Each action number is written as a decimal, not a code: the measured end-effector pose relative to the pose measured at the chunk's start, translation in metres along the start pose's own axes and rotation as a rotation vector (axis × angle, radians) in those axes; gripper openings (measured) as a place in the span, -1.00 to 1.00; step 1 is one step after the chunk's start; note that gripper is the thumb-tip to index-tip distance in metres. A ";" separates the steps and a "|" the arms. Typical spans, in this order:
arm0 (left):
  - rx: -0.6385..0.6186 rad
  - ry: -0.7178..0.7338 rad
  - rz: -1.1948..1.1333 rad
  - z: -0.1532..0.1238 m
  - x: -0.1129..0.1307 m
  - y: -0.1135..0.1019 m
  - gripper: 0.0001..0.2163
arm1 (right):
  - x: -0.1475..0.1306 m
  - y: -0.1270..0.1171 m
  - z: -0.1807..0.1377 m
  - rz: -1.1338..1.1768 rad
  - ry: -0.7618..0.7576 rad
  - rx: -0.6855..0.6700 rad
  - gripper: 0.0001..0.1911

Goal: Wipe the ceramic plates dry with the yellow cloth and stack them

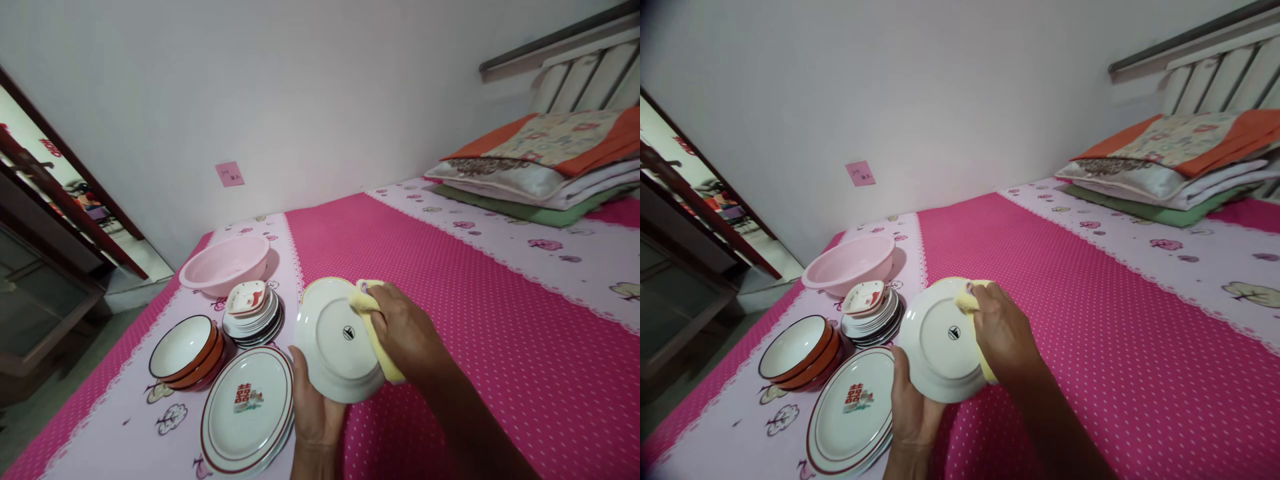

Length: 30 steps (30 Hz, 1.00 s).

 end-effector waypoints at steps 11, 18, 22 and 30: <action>-0.003 0.054 -0.013 0.005 0.029 -0.017 -0.67 | 0.039 -0.030 -0.002 -0.083 0.286 -0.062 -0.70; 0.013 -0.058 0.102 -0.005 0.014 -0.011 -0.80 | 0.021 -0.025 0.002 0.118 0.094 0.053 -0.85; 0.126 -0.070 0.220 -0.011 0.006 -0.010 -0.83 | 0.014 -0.020 0.002 0.191 -0.047 0.083 -0.77; 0.100 -0.095 0.369 -0.015 0.002 0.006 -0.58 | -0.026 -0.022 -0.007 0.330 -0.329 0.139 -0.57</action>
Point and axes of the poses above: each hand's wrist, its own z-axis towards the middle knuckle, its own y-axis out of the palm, x = y × z, the point moved 5 cm from there along z, towards the middle knuckle, and after that the axes turned 5 degrees about z, right-handed, at the moved point
